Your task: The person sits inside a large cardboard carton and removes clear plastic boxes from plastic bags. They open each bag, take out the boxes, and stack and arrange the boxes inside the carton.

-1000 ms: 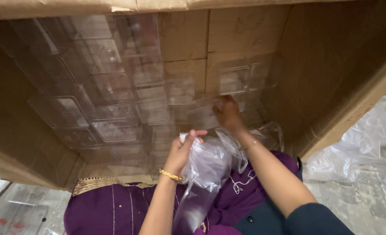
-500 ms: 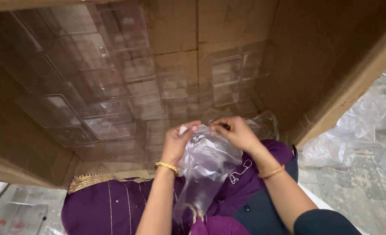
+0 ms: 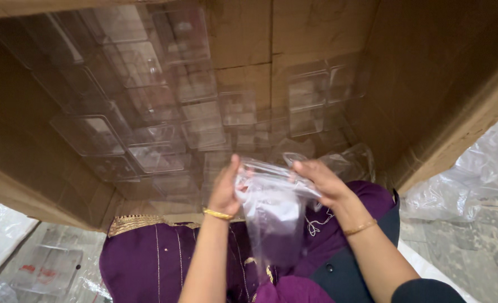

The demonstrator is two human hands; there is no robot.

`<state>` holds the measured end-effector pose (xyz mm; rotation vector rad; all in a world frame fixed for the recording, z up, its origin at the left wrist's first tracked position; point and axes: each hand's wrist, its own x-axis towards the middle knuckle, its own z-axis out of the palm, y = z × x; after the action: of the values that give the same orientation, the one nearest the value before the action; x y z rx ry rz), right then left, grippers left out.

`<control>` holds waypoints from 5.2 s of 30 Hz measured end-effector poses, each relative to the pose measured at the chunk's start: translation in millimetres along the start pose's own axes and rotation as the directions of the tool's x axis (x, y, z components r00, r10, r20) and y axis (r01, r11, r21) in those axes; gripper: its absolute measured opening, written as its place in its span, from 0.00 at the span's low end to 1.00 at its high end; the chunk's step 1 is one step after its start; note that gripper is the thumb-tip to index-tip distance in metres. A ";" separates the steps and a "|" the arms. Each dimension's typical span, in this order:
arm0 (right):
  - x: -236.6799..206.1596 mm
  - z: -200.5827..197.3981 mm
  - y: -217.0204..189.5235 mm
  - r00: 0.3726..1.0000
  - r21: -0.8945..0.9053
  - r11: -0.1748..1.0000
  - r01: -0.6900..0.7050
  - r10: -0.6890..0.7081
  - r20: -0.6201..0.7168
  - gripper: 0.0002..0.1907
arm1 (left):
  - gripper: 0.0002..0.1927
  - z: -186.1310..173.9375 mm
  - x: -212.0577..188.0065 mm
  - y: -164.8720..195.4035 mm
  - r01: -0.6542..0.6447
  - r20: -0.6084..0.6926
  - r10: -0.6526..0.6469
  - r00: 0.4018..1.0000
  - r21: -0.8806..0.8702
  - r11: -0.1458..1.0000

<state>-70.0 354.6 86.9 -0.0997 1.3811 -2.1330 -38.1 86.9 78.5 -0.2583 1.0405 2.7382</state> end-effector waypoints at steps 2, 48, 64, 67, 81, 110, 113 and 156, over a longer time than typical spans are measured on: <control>-10.8 -11.3 5.7 0.981 0.262 0.957 0.127 -0.159 0.107 0.14 | 0.19 -19.7 -1.1 9.5 -0.010 0.108 0.005 0.994 0.048 0.999; 78.5 124.5 20.4 0.806 -0.570 0.784 0.244 -0.491 -0.330 0.15 | 0.16 -34.2 -43.5 117.2 -0.466 0.206 0.444 0.872 0.628 0.624; 94.4 113.6 105.7 0.936 -0.153 0.986 -0.061 0.003 -0.352 0.31 | 0.10 -98.3 -63.6 103.3 -0.471 0.088 0.495 0.864 0.489 0.734; 68.6 155.8 76.9 0.953 -0.055 0.983 -0.174 0.154 -0.259 0.37 | 0.10 -104.8 -55.5 98.8 -0.527 0.117 0.560 0.820 0.535 0.661; 39.2 175.9 57.2 0.991 -0.205 0.978 0.046 -0.019 0.131 0.15 | 0.11 -125.6 -19.3 63.2 -0.255 0.061 0.271 0.961 0.583 0.772; -50.6 -18.7 26.2 0.199 -0.678 0.699 0.228 -0.715 -0.670 0.27 | 0.20 -116.5 -56.4 78.4 -0.276 0.056 0.272 0.961 0.303 0.912; -61.8 38.5 8.3 0.101 -0.925 0.313 -0.214 -0.935 -0.340 0.40 | 0.18 -96.9 -58.7 89.2 -0.280 0.062 0.280 0.958 0.416 0.865; 38.8 209.3 -6.5 0.784 0.227 0.818 0.528 -0.572 0.240 0.03 | 0.17 -117.2 -87.3 174.8 -0.376 0.282 0.259 0.924 0.536 0.756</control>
<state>-28.2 167.2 178.9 -0.8323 1.0906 -2.5462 13.6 -130.5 123.5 0.3075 1.9398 2.4617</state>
